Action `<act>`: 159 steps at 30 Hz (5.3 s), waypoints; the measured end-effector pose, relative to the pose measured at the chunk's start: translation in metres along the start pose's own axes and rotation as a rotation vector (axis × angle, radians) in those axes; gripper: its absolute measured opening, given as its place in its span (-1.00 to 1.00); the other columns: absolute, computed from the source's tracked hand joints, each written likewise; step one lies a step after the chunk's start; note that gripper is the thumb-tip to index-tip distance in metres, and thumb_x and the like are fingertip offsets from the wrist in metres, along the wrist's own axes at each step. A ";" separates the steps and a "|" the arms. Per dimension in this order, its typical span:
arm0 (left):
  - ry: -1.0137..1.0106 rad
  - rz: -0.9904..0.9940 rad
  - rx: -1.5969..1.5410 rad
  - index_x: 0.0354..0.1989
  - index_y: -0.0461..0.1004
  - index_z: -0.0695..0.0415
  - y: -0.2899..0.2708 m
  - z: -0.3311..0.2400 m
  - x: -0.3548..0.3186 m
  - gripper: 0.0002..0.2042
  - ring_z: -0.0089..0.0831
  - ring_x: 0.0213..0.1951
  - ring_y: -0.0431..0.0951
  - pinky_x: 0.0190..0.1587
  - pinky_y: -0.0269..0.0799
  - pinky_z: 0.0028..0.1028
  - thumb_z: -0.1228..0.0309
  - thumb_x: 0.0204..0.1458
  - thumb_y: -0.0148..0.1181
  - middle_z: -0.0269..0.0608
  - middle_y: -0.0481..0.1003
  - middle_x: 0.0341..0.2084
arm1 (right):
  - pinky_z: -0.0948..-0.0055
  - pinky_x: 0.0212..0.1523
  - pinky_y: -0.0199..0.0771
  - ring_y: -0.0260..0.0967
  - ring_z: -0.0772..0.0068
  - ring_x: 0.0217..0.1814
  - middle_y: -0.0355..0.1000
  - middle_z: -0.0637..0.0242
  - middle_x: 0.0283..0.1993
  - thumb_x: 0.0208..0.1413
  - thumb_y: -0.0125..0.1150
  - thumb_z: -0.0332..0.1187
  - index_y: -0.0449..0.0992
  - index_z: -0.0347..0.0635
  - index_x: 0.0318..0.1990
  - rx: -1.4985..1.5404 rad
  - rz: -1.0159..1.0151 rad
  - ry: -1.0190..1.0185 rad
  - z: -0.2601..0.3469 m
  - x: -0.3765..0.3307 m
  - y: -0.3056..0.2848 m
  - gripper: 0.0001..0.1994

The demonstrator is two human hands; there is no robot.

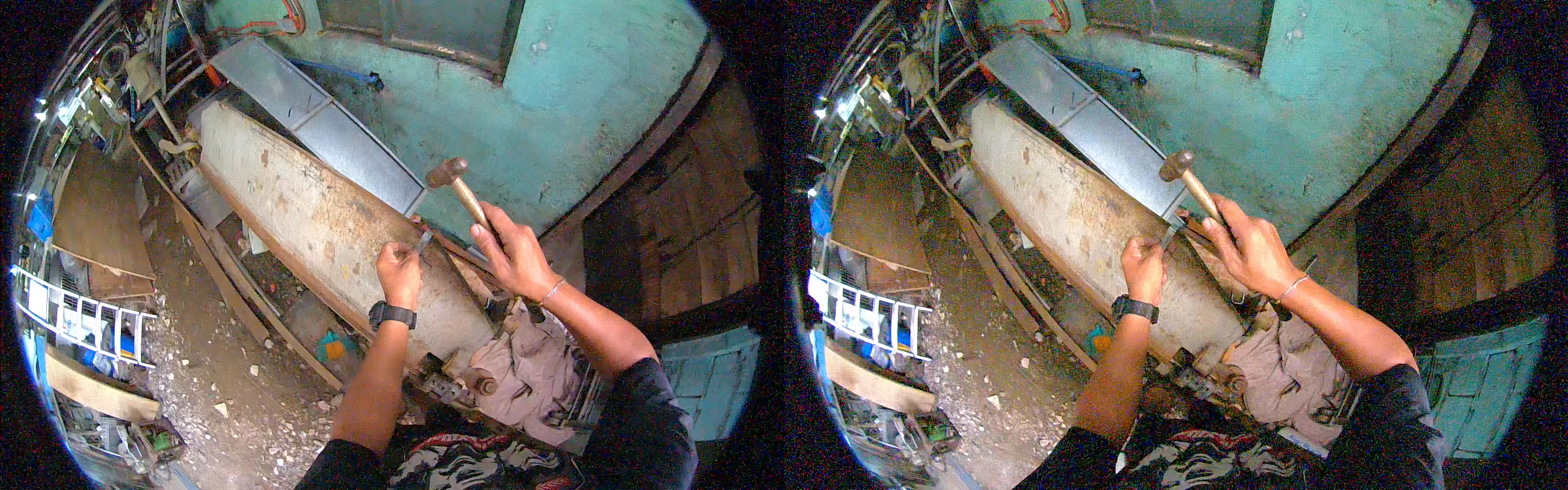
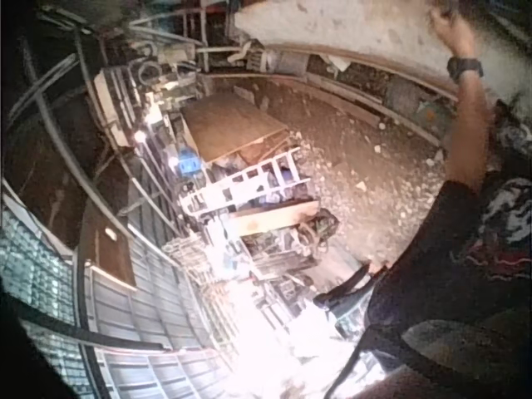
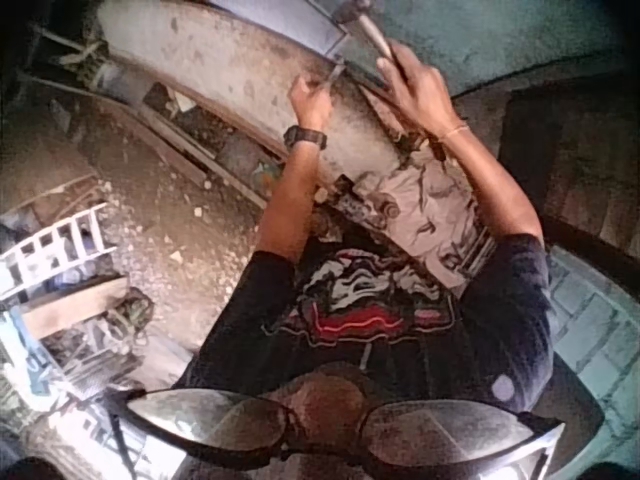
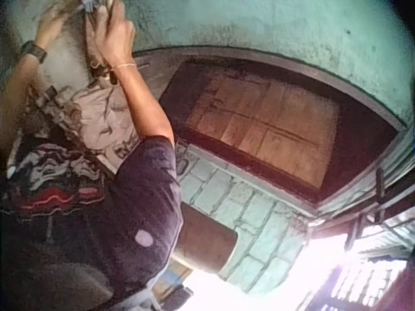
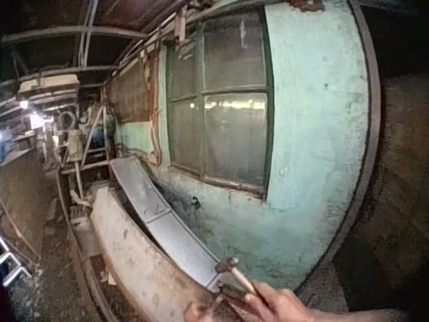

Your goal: The person repeatedly hammers a small metal piece against a wooden workbench, adjusting its position between strikes. The person also briefly handles a yellow metal bar and continues hammering the small metal piece.

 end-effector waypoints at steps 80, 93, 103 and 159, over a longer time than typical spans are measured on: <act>0.051 0.051 -0.113 -0.15 0.35 0.15 -0.003 -0.003 -0.005 -0.83 -0.59 -0.72 0.31 -0.78 0.18 -0.53 0.62 0.10 0.03 -0.34 0.35 -0.57 | 0.03 -0.48 0.46 0.49 -0.15 -0.50 0.48 -0.08 -0.50 0.25 0.17 -0.31 0.34 -0.30 0.20 -0.244 0.119 -0.203 0.018 -0.015 0.029 -0.58; -0.114 0.140 -0.319 -0.26 0.41 0.04 -0.005 -0.007 -0.007 -0.90 -0.60 -0.75 0.23 -0.74 0.17 -0.51 0.55 0.11 0.10 -0.41 0.30 -0.66 | 0.00 -0.45 0.45 0.49 -0.21 -0.44 0.49 -0.13 -0.41 0.28 0.14 -0.26 0.41 -0.22 0.16 -0.129 0.026 -0.106 0.024 0.013 0.009 -0.63; -0.369 0.595 -0.511 -0.50 0.27 -0.04 -0.046 -0.142 -0.071 -0.80 -0.61 -0.84 0.14 -0.73 0.09 -0.50 0.49 0.10 0.14 -0.54 0.21 -0.78 | 0.42 -0.25 0.58 0.52 0.44 -0.23 0.50 0.18 -0.24 0.24 0.26 -0.41 0.32 -0.25 -0.05 0.731 -0.060 0.174 0.078 0.055 0.010 -0.74; 0.496 0.662 -0.274 0.02 0.46 0.28 -0.203 -0.257 -0.262 -0.74 -0.28 -0.24 0.68 -0.11 0.64 -0.30 0.44 0.22 0.21 -0.08 0.61 -0.23 | 0.21 -0.16 0.76 0.62 0.13 -0.12 0.56 0.09 -0.17 0.17 0.33 -0.48 0.32 -0.19 -0.10 1.272 -0.298 0.028 0.321 -0.090 0.048 -0.73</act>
Point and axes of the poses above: each hand's wrist, its own x-axis towards the middle knuckle, its own y-axis out of the palm, z = x × y, the point moved 4 cm from there along x, towards the middle knuckle
